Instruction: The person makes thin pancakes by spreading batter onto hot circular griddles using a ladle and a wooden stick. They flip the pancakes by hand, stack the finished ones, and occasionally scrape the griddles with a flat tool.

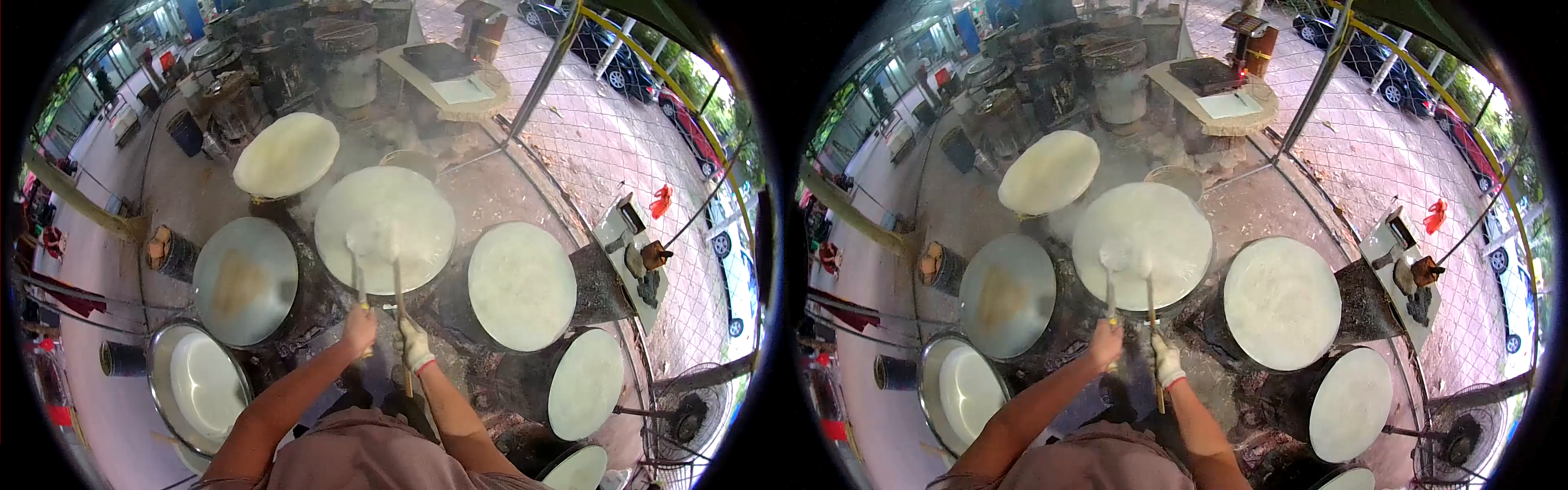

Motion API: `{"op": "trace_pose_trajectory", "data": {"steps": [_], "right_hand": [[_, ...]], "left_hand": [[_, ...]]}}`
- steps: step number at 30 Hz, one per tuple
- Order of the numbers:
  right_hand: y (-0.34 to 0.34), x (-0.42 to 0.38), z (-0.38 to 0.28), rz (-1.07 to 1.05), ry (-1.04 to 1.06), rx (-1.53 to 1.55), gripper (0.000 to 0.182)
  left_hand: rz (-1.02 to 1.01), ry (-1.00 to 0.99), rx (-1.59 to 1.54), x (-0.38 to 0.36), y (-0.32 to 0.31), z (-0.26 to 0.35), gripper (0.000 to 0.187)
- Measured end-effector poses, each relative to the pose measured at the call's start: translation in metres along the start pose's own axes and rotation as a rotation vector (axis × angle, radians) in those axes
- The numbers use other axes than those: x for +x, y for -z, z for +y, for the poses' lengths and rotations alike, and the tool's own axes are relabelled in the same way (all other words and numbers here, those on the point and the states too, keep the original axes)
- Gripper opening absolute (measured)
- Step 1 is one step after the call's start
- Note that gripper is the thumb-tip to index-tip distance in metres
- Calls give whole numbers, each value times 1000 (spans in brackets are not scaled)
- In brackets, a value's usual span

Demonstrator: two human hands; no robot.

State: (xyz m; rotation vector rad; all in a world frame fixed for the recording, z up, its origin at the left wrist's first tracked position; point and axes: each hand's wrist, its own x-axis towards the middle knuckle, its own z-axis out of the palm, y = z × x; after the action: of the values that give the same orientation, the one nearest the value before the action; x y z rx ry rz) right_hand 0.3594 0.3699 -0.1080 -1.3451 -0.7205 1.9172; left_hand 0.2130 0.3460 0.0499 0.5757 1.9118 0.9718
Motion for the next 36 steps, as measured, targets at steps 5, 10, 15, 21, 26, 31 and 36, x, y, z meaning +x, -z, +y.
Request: {"op": "trace_pose_trajectory", "data": {"steps": [5, 10, 15, 21, 26, 31, 36], "right_hand": [[-16, -53, -108, -103, -53, -16, 38], [-6, -50, -147, 76, 209, 12, 38], [-14, 3, -93, 96, 337, -537, 38], [-10, -29, -75, -248, 319, -528, 39], [-59, -54, -92, -250, -12, -352, 40], [-135, -43, -58, -332, 36, -324, 37], [-215, -44, -19, -249, -54, -142, 38]], "left_hand": [[-689, 234, -764, 14, 69, 30, 16], [-588, 97, -772, -68, 113, 62, 18], [-594, 288, -874, -65, 99, 76, 15], [-297, 351, -780, -124, 142, 35, 9], [-5, 59, -748, -161, 197, 29, 8], [104, -217, -387, -103, 249, -9, 14], [392, -365, 163, 35, 266, -96, 26]]}}
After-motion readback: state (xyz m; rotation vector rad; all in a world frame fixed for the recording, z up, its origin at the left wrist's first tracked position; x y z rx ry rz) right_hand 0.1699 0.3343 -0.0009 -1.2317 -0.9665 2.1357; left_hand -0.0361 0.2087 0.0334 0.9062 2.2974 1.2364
